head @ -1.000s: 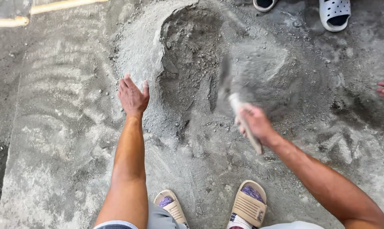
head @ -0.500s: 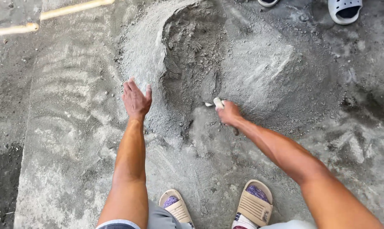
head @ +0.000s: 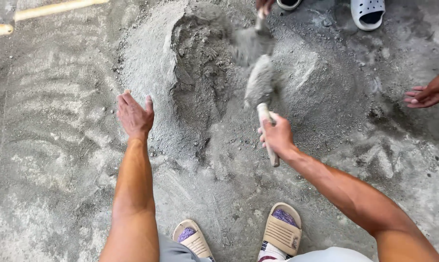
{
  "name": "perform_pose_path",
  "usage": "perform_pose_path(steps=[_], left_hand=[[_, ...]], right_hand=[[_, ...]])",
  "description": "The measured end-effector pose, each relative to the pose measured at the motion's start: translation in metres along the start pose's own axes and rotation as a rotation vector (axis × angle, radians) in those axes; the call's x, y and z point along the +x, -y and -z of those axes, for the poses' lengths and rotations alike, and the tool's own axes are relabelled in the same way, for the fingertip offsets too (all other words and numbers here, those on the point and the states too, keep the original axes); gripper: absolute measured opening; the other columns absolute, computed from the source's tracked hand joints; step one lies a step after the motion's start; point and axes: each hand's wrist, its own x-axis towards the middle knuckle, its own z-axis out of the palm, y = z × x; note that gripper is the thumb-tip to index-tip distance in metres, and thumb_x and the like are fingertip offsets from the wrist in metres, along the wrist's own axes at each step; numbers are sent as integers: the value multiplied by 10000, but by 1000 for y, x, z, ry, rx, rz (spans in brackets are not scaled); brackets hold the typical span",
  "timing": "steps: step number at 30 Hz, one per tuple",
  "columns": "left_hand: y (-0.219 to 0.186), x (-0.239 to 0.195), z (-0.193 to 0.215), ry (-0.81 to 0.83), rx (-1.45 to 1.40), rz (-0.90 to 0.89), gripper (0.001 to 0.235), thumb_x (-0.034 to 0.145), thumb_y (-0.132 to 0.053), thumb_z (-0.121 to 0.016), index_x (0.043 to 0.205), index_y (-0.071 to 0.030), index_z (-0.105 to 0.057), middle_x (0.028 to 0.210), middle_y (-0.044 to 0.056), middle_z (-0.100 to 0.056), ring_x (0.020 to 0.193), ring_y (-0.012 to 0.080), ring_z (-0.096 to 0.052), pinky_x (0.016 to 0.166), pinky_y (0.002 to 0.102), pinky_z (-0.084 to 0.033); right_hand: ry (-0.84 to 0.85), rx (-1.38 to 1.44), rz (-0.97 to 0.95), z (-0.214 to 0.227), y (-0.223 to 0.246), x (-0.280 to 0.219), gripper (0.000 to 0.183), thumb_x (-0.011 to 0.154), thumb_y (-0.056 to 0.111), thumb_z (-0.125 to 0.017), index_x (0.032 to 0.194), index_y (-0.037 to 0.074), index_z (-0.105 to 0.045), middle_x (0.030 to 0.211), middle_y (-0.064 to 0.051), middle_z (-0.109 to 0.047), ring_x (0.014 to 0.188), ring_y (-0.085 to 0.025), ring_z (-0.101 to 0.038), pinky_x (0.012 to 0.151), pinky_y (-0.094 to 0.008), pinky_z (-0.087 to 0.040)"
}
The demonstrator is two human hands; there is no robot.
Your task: Mixing dry cement and sand on the ground using a hand trowel
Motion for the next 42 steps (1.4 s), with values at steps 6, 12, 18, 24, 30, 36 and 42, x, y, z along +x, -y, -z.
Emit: perform_pose_path(steps=[6,12,18,24,30,36,42], left_hand=[[-15,-1,4,75,-51,6,491,942,-415,-483,1239,-43,-364,1066,164,-434,986,278,-504,833,416,-437],[-17,-5,6,55,-4,-75,462,935,-410,-464,1214,-50,-385,1018,114,-415,922,244,-509,784,388,-434],[-10,-4,1,-63,-15,-97,529,854,-402,-570,1202,-42,-398,1021,154,-451,963,350,-526,781,479,-444],[-21,0,18,-217,-253,-26,420,864,-343,-561,1130,-61,-402,887,131,-430,853,374,-541,741,495,-464],[-35,-1,47,182,-390,134,399,832,-252,-596,1142,-50,-448,943,134,-478,903,344,-581,811,489,-470],[-104,-59,146,993,97,-187,321,836,-265,-472,1081,-58,-480,1049,241,-570,1005,428,-588,859,544,-470],[-78,-57,79,946,229,-252,276,737,-255,-465,853,-68,-631,822,163,-667,822,362,-664,656,514,-529]], right_hand=[[-85,412,8,29,12,8,428,976,207,-361,1293,-80,-343,735,-104,-589,508,-97,-561,374,-209,-514],[34,385,191,20,21,-5,443,987,264,-319,1330,-17,-317,717,-97,-554,469,-116,-548,341,-227,-489],[558,-219,80,-10,-22,-2,442,895,135,-463,1308,-6,-392,613,-157,-613,366,-180,-539,255,-270,-460],[1107,-721,64,-47,-70,-18,320,846,274,-542,1100,85,-585,542,-81,-614,384,-152,-590,315,-263,-491],[713,-689,199,-102,-44,31,268,805,246,-544,1011,89,-611,857,-171,-668,810,-329,-659,685,-447,-521],[586,-609,172,-106,-67,46,488,788,262,-558,1254,122,-527,1101,-174,-629,1020,-313,-607,892,-425,-488],[417,-511,208,-62,-74,28,482,774,202,-609,1235,78,-543,1195,-175,-575,1101,-352,-536,946,-442,-445]])
